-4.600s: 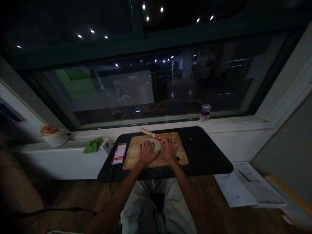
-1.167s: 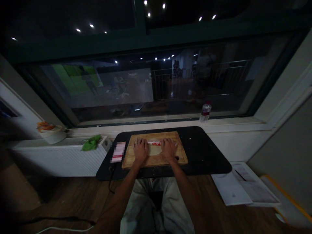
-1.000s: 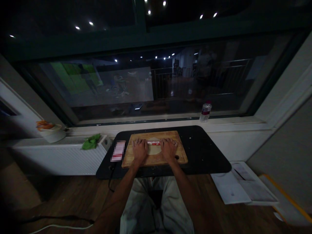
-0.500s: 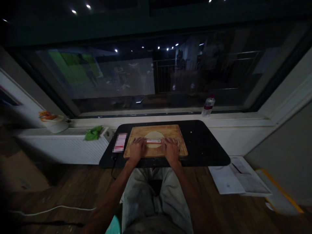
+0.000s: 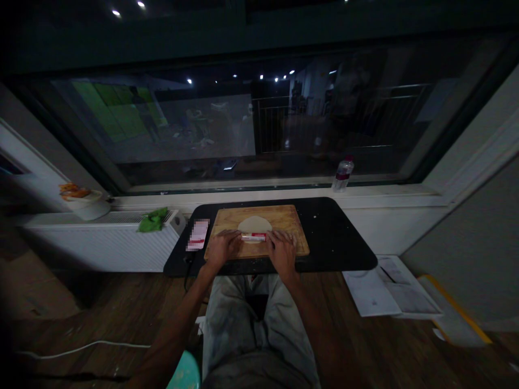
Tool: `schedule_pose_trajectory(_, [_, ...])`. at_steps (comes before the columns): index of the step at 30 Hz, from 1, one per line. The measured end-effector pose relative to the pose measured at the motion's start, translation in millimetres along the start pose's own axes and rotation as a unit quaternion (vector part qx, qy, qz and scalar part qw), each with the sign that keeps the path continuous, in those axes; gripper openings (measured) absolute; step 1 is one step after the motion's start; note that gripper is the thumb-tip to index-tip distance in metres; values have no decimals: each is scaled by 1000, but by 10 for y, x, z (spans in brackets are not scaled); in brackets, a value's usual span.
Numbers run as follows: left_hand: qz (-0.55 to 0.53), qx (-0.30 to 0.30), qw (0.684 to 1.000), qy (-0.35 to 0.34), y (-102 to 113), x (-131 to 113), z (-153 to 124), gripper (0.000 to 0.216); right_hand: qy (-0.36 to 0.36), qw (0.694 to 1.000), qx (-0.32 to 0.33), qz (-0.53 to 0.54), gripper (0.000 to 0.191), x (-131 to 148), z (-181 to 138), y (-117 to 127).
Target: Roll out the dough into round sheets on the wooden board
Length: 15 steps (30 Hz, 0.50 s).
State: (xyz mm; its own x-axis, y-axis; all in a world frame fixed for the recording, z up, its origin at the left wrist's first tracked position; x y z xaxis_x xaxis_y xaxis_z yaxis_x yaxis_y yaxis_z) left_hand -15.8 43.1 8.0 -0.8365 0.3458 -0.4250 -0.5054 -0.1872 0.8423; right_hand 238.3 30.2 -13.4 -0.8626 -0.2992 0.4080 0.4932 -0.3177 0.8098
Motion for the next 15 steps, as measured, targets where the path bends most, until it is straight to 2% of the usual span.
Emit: schedule_pose_trajectory(15, [-25, -18, 999, 40, 31, -93, -55, 16, -15, 1000, 3, -6, 35, 37, -105, 26])
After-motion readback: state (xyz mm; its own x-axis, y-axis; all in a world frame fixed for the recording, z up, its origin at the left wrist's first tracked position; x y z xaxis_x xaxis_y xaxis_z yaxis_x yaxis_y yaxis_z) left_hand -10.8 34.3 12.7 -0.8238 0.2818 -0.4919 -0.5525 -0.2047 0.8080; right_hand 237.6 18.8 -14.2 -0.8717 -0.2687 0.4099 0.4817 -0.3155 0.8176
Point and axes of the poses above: each hand's wrist, its own z-axis towards the middle knuckle, its own y-axis out of the back of the hand, x = y × z, the point moved 2 cm from there along z, towards the middle knuckle, and after that the axes turned 4 degrees about x, right-handed, at the moved point
